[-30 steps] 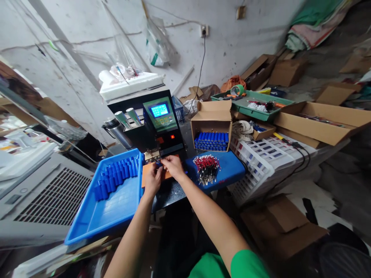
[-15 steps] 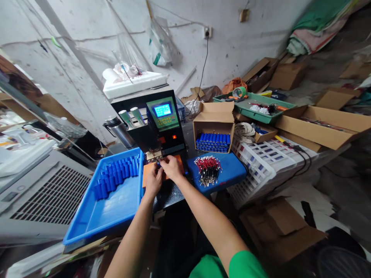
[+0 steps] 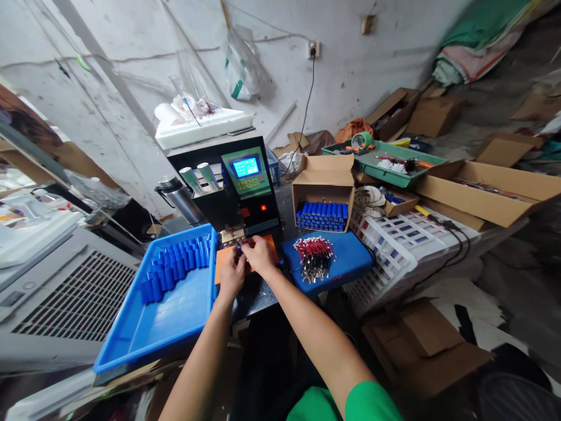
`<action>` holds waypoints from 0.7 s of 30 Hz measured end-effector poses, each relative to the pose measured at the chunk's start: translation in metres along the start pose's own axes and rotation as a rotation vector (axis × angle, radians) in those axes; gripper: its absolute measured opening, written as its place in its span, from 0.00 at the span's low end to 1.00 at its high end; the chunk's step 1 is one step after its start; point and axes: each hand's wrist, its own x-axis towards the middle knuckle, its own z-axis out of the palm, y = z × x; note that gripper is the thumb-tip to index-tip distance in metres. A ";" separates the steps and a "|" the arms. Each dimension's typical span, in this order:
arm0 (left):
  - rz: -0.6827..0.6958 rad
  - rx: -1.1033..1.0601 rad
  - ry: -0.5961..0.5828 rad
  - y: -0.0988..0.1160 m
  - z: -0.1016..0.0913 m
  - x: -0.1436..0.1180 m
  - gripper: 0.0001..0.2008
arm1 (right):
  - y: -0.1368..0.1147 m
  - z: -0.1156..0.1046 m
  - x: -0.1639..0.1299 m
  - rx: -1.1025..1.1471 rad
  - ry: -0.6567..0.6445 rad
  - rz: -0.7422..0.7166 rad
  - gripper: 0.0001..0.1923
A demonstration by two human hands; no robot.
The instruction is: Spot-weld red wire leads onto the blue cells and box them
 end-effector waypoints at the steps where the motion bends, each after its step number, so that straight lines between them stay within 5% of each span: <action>1: -0.004 0.006 0.001 0.000 0.000 0.000 0.16 | -0.001 0.000 0.000 -0.002 0.000 0.003 0.06; 21: -0.023 0.058 0.012 0.005 -0.001 -0.001 0.17 | -0.001 -0.001 0.001 0.041 -0.017 0.010 0.06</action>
